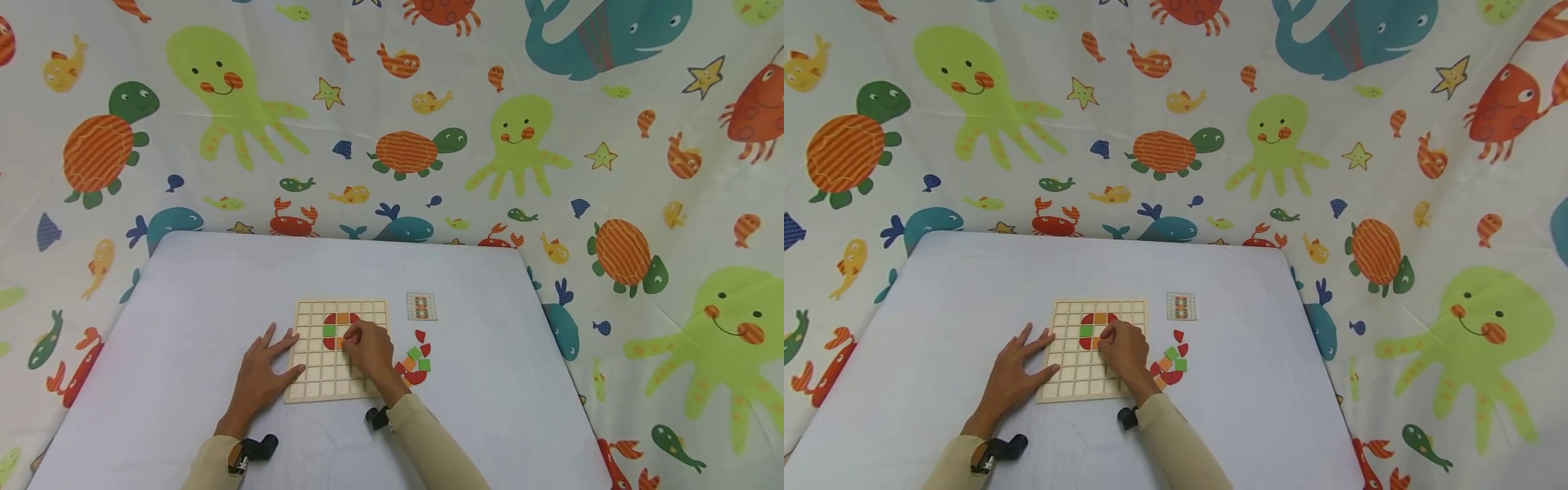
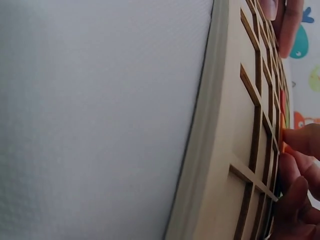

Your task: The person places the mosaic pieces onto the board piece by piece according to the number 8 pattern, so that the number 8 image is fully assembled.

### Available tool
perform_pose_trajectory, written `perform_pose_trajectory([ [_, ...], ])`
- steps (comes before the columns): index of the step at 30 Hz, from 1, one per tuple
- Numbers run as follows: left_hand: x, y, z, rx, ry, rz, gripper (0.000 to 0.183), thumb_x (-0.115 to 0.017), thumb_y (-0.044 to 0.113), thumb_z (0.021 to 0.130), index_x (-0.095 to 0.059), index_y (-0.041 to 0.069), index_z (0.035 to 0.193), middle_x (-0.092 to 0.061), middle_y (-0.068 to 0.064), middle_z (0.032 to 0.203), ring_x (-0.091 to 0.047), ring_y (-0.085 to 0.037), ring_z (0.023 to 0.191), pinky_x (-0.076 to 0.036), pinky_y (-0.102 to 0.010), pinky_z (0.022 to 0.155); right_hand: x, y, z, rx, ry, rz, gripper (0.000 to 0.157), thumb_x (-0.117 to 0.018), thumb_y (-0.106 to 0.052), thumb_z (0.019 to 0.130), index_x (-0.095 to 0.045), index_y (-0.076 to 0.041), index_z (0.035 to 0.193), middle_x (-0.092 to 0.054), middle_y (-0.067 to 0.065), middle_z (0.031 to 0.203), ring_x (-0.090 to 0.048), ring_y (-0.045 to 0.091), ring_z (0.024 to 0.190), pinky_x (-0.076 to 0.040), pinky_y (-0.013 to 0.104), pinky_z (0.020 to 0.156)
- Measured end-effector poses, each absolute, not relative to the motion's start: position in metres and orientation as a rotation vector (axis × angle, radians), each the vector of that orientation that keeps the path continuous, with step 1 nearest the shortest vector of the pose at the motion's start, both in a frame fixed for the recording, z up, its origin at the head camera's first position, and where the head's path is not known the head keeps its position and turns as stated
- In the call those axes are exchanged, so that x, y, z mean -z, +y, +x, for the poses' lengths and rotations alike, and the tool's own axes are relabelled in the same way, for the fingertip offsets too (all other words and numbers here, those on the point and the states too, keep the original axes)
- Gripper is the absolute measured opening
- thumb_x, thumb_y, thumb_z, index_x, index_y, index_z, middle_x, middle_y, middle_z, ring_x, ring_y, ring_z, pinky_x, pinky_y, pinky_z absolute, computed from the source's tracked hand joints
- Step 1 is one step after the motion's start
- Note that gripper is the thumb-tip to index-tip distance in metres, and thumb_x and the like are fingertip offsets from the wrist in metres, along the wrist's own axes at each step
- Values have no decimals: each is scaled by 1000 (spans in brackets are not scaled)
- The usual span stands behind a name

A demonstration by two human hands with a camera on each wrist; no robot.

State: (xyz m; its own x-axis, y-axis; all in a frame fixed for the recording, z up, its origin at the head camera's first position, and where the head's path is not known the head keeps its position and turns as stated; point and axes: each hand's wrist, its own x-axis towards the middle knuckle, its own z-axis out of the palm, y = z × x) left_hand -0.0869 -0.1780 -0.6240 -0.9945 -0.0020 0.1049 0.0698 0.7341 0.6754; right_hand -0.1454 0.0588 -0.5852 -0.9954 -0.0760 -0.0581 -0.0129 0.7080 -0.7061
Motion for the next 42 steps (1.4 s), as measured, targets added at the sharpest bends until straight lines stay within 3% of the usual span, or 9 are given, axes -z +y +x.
perform_pose_trajectory([
  [12, 621, -177, -85, 1140, -2851, -30, 70, -88, 33, 85, -64, 12, 148, -33, -33, 168, -30, -58, 155, -22, -75, 124, 580, 88, -142, 1381, 2744, -81, 12, -87, -18, 88, -81, -17, 97, -74, -5, 81, -61, 4, 73, -46, 23, 59],
  [21, 622, -179, -86, 1125, -2842, -48, 70, -88, 32, 85, -65, 11, 147, -35, -32, 167, -32, -56, 155, -22, -74, 125, 581, 140, -141, 1455, 2759, 43, 14, -85, -11, 87, -81, -15, 100, -74, 1, 82, -51, 10, 53, -34, 22, 45],
  [26, 623, -180, -87, 1118, -2833, -55, 69, -88, 33, 84, -66, 11, 146, -36, -33, 167, -33, -56, 155, -23, -74, 125, 587, 164, -139, 1413, 2800, 186, 15, -86, -11, 85, -80, -19, 96, -73, -2, 79, -56, 12, 62, -43, 25, 53],
  [31, 623, -181, -87, 1115, -2818, -65, 69, -89, 33, 84, -66, 11, 145, -38, -32, 166, -34, -55, 155, -22, -72, 126, 591, 181, -135, 1365, 2832, 340, 17, -87, -14, 87, -79, -18, 102, -69, -1, 80, -61, 16, 77, -50, 28, 65],
  [42, 623, -180, -87, 1128, -2808, -67, 69, -89, 31, 82, -67, 10, 144, -39, -33, 165, -34, -56, 154, -23, -73, 125, 590, 192, -140, 1158, 2889, 535, 25, -88, -25, 88, -75, -18, 109, -63, 2, 79, -56, 18, 72, -40, 29, 57],
])
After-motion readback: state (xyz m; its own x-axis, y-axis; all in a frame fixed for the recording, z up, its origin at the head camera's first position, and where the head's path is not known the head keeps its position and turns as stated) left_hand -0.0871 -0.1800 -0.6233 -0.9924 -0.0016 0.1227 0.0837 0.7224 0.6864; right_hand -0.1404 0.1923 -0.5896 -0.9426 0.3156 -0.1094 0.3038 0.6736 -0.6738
